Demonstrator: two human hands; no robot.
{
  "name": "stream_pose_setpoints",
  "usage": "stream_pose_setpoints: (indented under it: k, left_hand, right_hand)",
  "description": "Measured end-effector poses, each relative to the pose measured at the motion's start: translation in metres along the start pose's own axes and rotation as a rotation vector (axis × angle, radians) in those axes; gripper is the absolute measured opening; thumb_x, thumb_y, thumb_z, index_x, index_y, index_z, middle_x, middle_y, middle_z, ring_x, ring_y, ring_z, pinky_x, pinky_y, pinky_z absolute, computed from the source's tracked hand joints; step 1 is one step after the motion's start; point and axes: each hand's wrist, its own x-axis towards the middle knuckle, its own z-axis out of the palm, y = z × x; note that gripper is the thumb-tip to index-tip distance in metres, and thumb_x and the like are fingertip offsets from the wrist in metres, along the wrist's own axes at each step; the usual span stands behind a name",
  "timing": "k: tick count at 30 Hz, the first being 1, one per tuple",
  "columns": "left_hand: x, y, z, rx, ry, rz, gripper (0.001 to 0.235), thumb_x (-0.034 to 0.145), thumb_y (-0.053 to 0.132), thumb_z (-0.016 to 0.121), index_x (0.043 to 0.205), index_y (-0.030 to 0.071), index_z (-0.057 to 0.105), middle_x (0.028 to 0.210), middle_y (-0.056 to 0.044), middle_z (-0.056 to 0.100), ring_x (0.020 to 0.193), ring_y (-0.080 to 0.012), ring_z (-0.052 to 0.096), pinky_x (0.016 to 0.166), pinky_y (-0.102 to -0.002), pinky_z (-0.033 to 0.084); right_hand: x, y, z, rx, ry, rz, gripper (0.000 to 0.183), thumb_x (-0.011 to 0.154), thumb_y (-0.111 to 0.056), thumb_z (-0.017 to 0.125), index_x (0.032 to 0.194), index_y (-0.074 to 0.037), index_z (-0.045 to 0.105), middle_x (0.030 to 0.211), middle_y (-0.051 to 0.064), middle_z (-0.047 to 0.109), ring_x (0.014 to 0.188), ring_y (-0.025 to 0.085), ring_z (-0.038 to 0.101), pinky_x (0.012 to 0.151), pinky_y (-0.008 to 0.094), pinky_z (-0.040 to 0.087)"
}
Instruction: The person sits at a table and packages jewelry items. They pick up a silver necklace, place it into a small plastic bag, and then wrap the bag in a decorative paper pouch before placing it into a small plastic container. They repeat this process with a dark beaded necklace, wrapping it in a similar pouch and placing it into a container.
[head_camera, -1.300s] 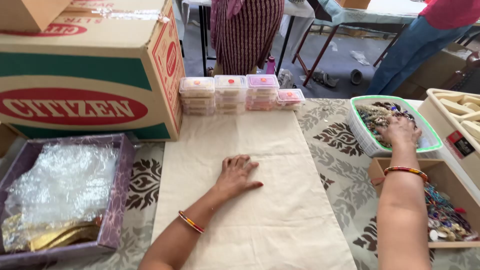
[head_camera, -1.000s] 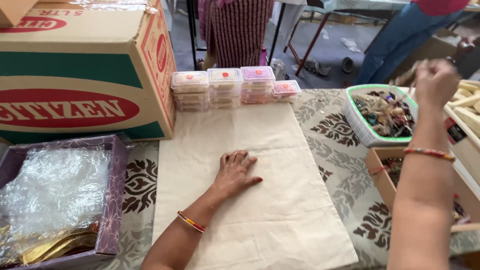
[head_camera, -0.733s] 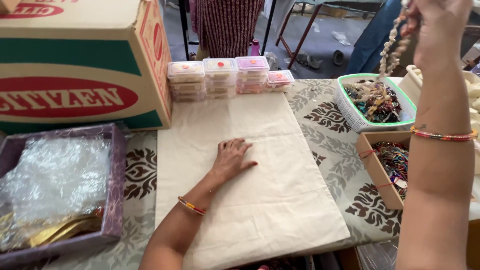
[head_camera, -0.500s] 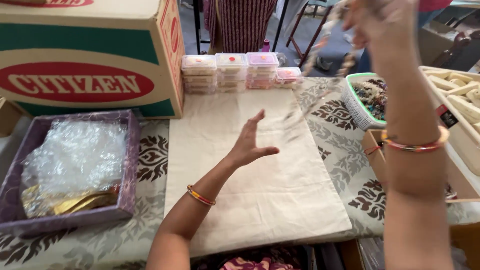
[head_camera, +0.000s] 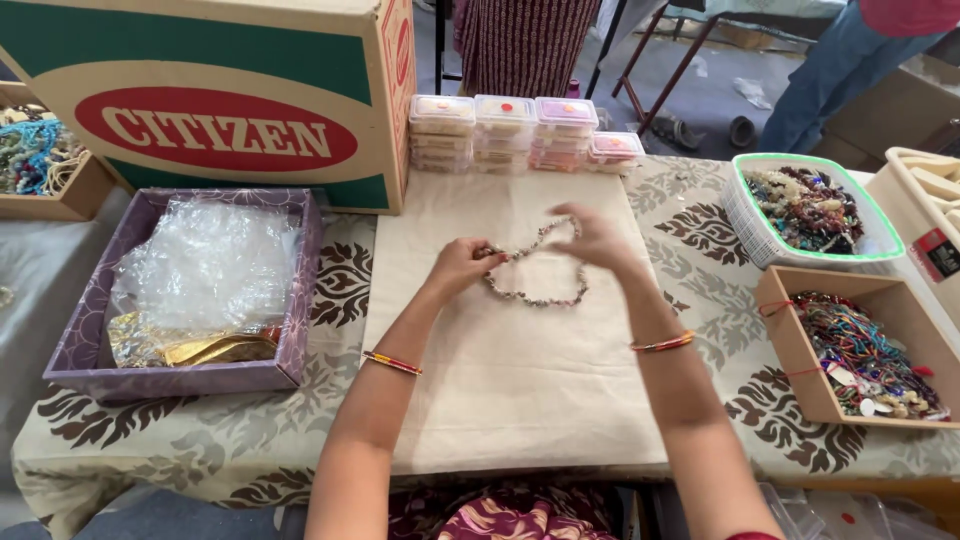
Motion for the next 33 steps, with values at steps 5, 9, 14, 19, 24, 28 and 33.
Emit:
stream_pose_setpoints:
  k: [5, 9, 14, 19, 24, 28, 33]
  left_hand:
    - [0.002, 0.001, -0.001, -0.683, -0.025, 0.012, 0.03, 0.105, 0.034, 0.067, 0.112, 0.005, 0.07, 0.091, 0.0, 0.071, 0.078, -0.0084, 0.068, 0.071, -0.025, 0.057]
    - [-0.002, 0.02, -0.021, -1.049, 0.221, 0.103, 0.03, 0.105, 0.03, 0.058, 0.124, 0.009, 0.069, 0.107, -0.003, 0.079, 0.07, -0.0075, 0.06, 0.062, -0.022, 0.05]
    - [0.021, -0.012, 0.004, -0.496, 0.309, 0.122, 0.025, 0.103, 0.026, 0.061, 0.119, 0.011, 0.074, 0.106, -0.001, 0.079, 0.072, -0.0042, 0.059, 0.061, -0.021, 0.048]
    - [0.012, -0.012, 0.018, -0.171, 0.136, 0.054, 0.026, 0.104, 0.024, 0.056, 0.108, 0.007, 0.077, 0.088, -0.003, 0.079, 0.067, -0.0026, 0.063, 0.058, -0.021, 0.052]
    - [0.001, 0.014, 0.008, -0.725, -0.265, -0.103, 0.033, 0.105, 0.023, 0.049, 0.108, 0.002, 0.074, 0.08, 0.0, 0.072, 0.058, -0.0041, 0.049, 0.05, -0.02, 0.036]
    - [-0.001, 0.034, 0.01, -0.839, -0.178, -0.009, 0.029, 0.106, 0.024, 0.055, 0.114, 0.004, 0.073, 0.087, 0.0, 0.074, 0.059, -0.0031, 0.049, 0.053, -0.019, 0.037]
    - [0.006, 0.035, -0.003, -0.718, 0.207, 0.008, 0.029, 0.101, 0.027, 0.061, 0.117, 0.006, 0.073, 0.099, 0.002, 0.08, 0.062, -0.0039, 0.059, 0.054, -0.02, 0.042]
  right_hand:
    - [0.005, -0.048, 0.048, 0.36, -0.197, -0.208, 0.065, 0.087, -0.019, 0.082, 0.144, -0.012, 0.052, 0.127, 0.009, 0.068, 0.121, 0.021, 0.06, 0.102, 0.037, 0.047]
    - [0.016, -0.025, 0.101, 0.626, -0.007, -0.079, 0.037, 0.1, -0.016, 0.077, 0.131, -0.004, 0.06, 0.094, 0.016, 0.068, 0.082, 0.022, 0.064, 0.073, 0.036, 0.054]
    - [-0.017, -0.064, 0.092, 0.091, 0.282, -0.439, 0.019, 0.096, -0.013, 0.077, 0.11, -0.004, 0.07, 0.095, 0.013, 0.072, 0.08, 0.025, 0.07, 0.069, 0.034, 0.055]
    - [-0.009, -0.034, 0.086, 0.148, 0.419, -0.481, 0.019, 0.089, -0.015, 0.083, 0.098, -0.005, 0.07, 0.09, 0.011, 0.071, 0.074, 0.021, 0.068, 0.064, 0.032, 0.054]
    - [0.011, -0.001, 0.106, 0.886, 0.414, -0.069, 0.021, 0.093, -0.01, 0.077, 0.107, -0.002, 0.064, 0.079, -0.001, 0.06, 0.064, 0.006, 0.054, 0.054, 0.023, 0.044]
    - [0.009, -0.013, 0.119, 1.195, 0.285, 0.047, 0.019, 0.107, -0.019, 0.062, 0.099, -0.002, 0.063, 0.076, -0.001, 0.062, 0.06, 0.006, 0.057, 0.051, 0.021, 0.045]
    - [-0.011, -0.05, 0.11, 1.058, -0.071, 0.256, 0.036, 0.107, -0.036, 0.048, 0.108, -0.009, 0.071, 0.065, 0.002, 0.061, 0.048, 0.006, 0.049, 0.042, 0.023, 0.038]
